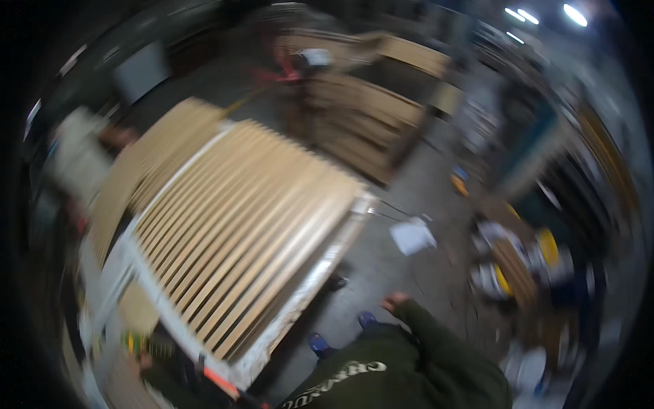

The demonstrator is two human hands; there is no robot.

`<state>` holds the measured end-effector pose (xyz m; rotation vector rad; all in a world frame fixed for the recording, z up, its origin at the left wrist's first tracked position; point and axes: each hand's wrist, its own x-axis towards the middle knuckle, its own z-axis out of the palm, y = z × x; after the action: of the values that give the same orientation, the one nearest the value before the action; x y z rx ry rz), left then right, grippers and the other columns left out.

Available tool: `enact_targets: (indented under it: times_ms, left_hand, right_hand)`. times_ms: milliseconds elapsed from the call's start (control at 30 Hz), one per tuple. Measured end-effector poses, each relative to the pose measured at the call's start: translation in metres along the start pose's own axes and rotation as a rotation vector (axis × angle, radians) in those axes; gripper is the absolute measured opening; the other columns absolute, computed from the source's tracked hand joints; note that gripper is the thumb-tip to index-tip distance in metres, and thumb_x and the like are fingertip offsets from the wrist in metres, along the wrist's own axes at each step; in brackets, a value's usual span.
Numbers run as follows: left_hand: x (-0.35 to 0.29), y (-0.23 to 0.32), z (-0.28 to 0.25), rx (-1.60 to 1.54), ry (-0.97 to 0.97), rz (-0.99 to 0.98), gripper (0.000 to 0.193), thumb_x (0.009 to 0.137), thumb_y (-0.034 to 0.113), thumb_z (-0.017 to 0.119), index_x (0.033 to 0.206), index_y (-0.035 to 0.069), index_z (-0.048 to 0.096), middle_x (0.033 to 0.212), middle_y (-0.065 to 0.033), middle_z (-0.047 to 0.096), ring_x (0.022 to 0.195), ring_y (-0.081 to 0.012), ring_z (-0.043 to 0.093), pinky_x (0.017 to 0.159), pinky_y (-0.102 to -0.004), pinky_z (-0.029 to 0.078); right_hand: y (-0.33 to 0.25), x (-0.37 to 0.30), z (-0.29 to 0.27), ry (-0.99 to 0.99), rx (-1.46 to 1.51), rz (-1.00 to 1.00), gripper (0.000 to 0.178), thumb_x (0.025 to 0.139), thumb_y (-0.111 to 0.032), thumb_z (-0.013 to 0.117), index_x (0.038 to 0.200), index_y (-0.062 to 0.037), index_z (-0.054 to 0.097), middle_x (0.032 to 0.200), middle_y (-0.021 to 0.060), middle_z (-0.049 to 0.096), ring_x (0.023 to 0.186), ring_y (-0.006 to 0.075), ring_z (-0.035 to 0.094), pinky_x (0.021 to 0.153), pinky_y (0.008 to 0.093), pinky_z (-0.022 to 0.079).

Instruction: The worker is aligning and hammering wood slats onto a black panel as part of furniture assembly.

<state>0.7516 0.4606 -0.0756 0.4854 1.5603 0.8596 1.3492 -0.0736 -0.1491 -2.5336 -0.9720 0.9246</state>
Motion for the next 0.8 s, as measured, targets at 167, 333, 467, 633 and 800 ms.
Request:
enact_targets:
  times_ms: [167,333,467,633,800]
  left_hand:
    - [-0.143,0.013,0.125,-0.033,0.057,0.609,0.020,0.073,0.007,0.048,0.092,0.000,0.046,0.084,-0.0096,0.052,0.066,-0.0167,0.051,0.057,-0.0249,0.045]
    - [-0.280,0.005,0.250,-0.126,-0.264,1.036,0.017,0.072,0.007,0.049,0.086,0.001,0.044,0.078,-0.0092,0.051,0.060,-0.0159,0.050,0.053,-0.0244,0.044]
    - [-0.400,-0.036,0.361,-0.318,-0.836,1.106,0.015,0.071,0.007,0.049,0.082,0.001,0.041,0.072,-0.0089,0.051,0.056,-0.0153,0.049,0.049,-0.0239,0.043]
    - [-0.524,-0.135,0.504,-0.267,-1.552,0.668,0.014,0.069,0.007,0.050,0.077,0.002,0.039,0.065,-0.0085,0.050,0.050,-0.0146,0.048,0.045,-0.0234,0.042]
    - [-0.600,-0.242,0.628,0.226,-1.743,0.290,0.021,0.063,0.007,0.056,0.070,0.001,0.037,0.052,-0.0143,0.050,0.037,-0.0137,0.042,0.036,-0.0249,0.039]
  right_hand:
    - [-0.006,-0.012,-0.032,0.052,0.173,0.194,0.033,0.072,-0.037,0.053,0.096,-0.0143,0.057,0.092,0.0099,0.058,0.084,0.0256,0.055,0.074,0.0318,0.043]
    - [0.039,-0.029,-0.035,0.259,0.547,0.098,0.030,0.073,-0.025,0.057,0.098,-0.0080,0.056,0.091,0.0091,0.059,0.084,0.0212,0.056,0.077,0.0293,0.042]
    - [0.030,-0.033,-0.106,0.450,0.810,-0.197,0.040,0.067,-0.019,0.064,0.103,-0.0045,0.052,0.096,0.0107,0.056,0.092,0.0212,0.052,0.084,0.0311,0.038]
    - [0.034,-0.063,-0.247,0.636,0.613,-0.662,0.078,0.057,-0.034,0.070,0.121,-0.0116,0.032,0.126,0.0126,0.029,0.115,0.0289,0.031,0.093,0.0399,0.027]
    - [0.089,-0.046,-0.339,0.856,0.488,-0.771,0.091,0.048,-0.039,0.072,0.123,-0.0115,0.029,0.126,0.0135,0.028,0.119,0.0289,0.026,0.096,0.0484,0.018]
